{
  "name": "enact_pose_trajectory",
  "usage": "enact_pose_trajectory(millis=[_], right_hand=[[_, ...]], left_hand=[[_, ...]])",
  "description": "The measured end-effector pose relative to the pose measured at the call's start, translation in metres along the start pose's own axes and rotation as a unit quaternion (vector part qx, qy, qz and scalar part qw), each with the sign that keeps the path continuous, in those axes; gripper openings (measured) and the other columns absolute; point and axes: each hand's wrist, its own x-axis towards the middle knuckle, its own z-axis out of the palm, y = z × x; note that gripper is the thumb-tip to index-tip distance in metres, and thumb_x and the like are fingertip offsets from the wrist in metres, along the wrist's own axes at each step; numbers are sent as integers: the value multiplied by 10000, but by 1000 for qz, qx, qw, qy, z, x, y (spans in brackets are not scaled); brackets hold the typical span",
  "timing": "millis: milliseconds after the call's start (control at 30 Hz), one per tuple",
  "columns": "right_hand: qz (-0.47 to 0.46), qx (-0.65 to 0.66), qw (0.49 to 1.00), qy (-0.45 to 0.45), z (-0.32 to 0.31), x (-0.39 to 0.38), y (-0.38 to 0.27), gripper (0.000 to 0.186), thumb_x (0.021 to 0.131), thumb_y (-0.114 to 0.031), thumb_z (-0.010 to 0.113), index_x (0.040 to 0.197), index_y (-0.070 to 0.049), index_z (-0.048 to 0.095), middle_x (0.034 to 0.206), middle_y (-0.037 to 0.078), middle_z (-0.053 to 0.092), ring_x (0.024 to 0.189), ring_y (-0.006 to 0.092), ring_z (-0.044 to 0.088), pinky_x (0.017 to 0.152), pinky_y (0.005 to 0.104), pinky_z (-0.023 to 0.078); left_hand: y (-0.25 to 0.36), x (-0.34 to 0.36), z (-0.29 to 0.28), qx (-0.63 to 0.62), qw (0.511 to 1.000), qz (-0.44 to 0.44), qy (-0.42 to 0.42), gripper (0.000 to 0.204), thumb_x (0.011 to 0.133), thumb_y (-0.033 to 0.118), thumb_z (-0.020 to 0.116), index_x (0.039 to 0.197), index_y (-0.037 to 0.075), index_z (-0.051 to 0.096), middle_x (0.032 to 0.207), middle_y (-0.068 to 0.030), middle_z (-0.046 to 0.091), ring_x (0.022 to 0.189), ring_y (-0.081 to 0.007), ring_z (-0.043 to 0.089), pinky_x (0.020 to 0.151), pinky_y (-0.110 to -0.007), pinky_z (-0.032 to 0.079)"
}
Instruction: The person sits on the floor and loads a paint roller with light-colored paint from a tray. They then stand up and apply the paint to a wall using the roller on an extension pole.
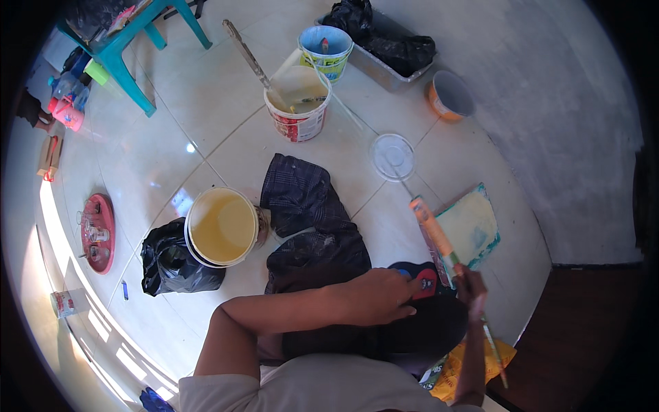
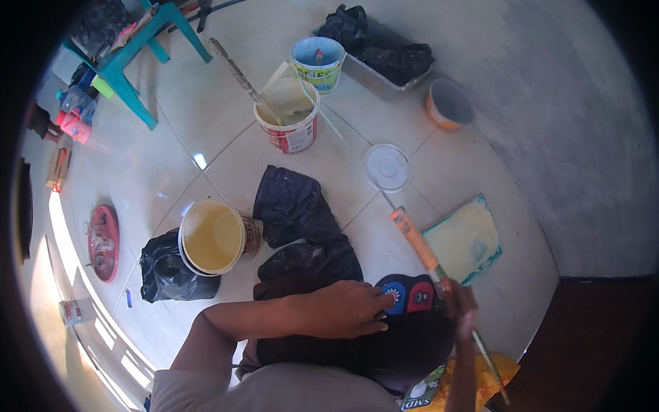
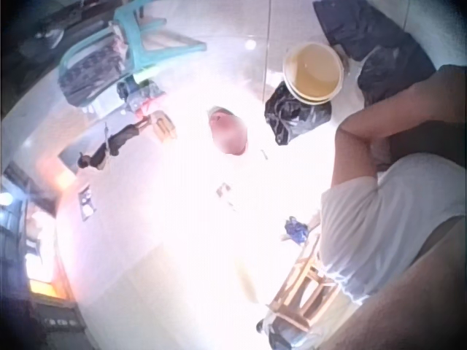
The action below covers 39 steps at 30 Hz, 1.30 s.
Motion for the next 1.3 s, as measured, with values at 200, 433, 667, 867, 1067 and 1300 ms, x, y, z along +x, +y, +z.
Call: enact_pose_trajectory(millis=[200, 433, 667, 867, 1067, 1300], right_hand=[[2, -73, 996, -57, -114, 56, -68, 399, 786, 50, 691, 1177, 1, 629, 797, 128, 575, 666, 238, 563, 592, 338, 464], [-34, -205, 973, -97, -188, 86, -125, 410, 796, 82, 634, 1199, 14, 619, 820, 149, 558, 638, 260, 547, 562, 350, 445], [-147, -319, 931, -98, -209, 161, -190, 301, 838, -58, 659, 1133, 6, 657, 763, 169, 541, 607, 310, 532, 572, 418, 412], [-176, -360, 901, -166, -203, 267, -248, 218, 867, -210, 646, 962, -32, 727, 586, 136, 545, 545, 278, 523, 539, 396, 385], [-79, -443, 877, -168, -177, 331, -305, 256, 849, -290, 704, 979, -74, 748, 787, 97, 625, 709, 211, 575, 663, 346, 461], [46, -481, 865, -137, -188, 321, -356, 293, 891, -335, 659, 1020, -86, 744, 707, 71, 696, 568, 166, 603, 525, 311, 450]], left_hand=[[-4, -4, 5, 15, 1000, 11, 24, 337, 921, 273, 610, 1095, -5, 530, 879, -189, 617, 865, -373, 632, 745, -456, 494], [-5, -8, 2, 12, 999, 27, 26, 319, 937, 285, 589, 1073, 8, 509, 908, -186, 611, 878, -376, 621, 754, -459, 480], [-8, 0, 1, -6, 999, 51, -4, 329, 942, 312, 581, 1061, 14, 510, 933, -179, 607, 912, -375, 608, 786, -454, 464], [-4, 4, 1, -7, 998, 59, 5, 332, 938, 319, 589, 1062, 18, 522, 960, -164, 615, 897, -352, 606, 784, -441, 463], [-11, -9, 3, -13, 997, 67, 41, 338, 932, 313, 602, 1066, 14, 523, 967, -165, 619, 890, -346, 613, 781, -437, 469], [-11, -14, 0, -25, 997, 58, 40, 343, 929, 307, 608, 1067, 6, 519, 967, -163, 623, 898, -349, 616, 780, -436, 474]])
